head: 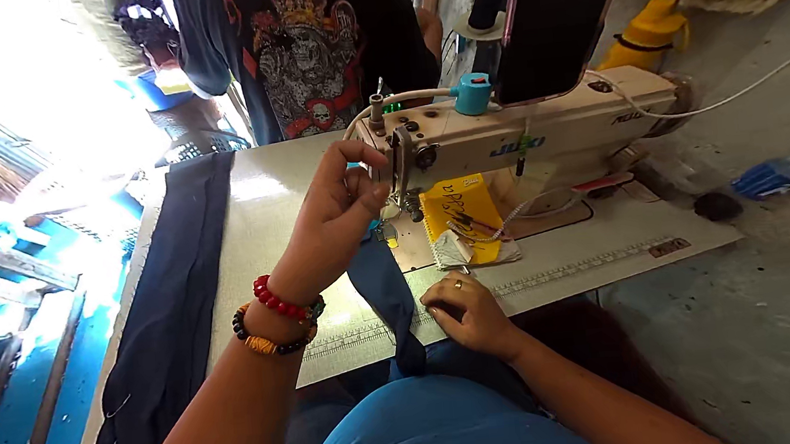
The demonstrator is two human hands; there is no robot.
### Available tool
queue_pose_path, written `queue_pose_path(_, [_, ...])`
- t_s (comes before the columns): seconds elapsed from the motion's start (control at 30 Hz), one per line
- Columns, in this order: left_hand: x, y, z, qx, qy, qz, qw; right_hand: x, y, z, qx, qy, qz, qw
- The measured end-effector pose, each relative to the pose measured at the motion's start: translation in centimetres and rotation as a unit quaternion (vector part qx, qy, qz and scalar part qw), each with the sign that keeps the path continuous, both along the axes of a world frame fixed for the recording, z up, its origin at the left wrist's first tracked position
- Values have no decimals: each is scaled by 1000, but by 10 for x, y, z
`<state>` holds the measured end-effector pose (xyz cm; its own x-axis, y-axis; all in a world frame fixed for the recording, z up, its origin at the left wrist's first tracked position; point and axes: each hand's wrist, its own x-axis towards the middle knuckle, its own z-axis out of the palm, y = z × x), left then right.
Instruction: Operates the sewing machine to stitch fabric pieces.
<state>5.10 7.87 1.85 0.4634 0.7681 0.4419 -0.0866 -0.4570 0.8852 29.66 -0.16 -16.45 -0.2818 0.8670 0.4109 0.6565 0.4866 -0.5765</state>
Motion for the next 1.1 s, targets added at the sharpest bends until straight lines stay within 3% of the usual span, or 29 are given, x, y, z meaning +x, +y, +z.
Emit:
queue_pose_path(0.1, [-2,-1,-5,2,22,17,1000,0,0,0,-1,6,-1,1000])
queue_pose_path(0.17, [-1,1,0,71,110,85,988,0,0,0,-2,7,1,1000])
queue_pose_path(0.27, [9,12,19,236,315,205,896,1,0,0,-2,4,4,1000])
queue_pose_path(0.33, [8,14,30,264,410,213,846,1,1,0,-3,2,4,1000])
queue_pose_path(0.37, [5,15,32,275,423,201,840,1,1,0,-2,1,4,1000])
queue_pose_path(0.43, [0,15,34,289,396,177,853,1,1,1,0,-1,4,1000])
queue_pose_path(0.5, [0,16,31,262,313,165,898,1,0,1,-2,-1,5,1000])
queue_pose_path(0.6, [0,12,11,114,94,84,985,1,1,0,-3,-3,7,1000])
queue_pose_path(0.7, [-1,7,-5,-12,-69,-1,998,2,1,-1,-6,2,8,1000])
queue_pose_path(0.8, [-1,7,-9,-44,-108,-41,992,4,1,0,-31,44,14,998])
queue_pose_path(0.87, [-4,4,-3,15,-20,-5,1000,5,2,1,-46,70,14,996])
queue_pose_path(0.9, [-5,2,5,75,77,43,993,6,3,2,-51,74,14,996])
queue_pose_path(1.0, [3,-2,27,193,402,142,884,5,3,2,-47,60,10,997])
queue_pose_path(1.07, [8,-3,30,219,466,139,846,4,2,2,-43,51,9,998])
queue_pose_path(1.1, [8,-4,31,237,462,134,844,4,2,1,-42,48,8,998])
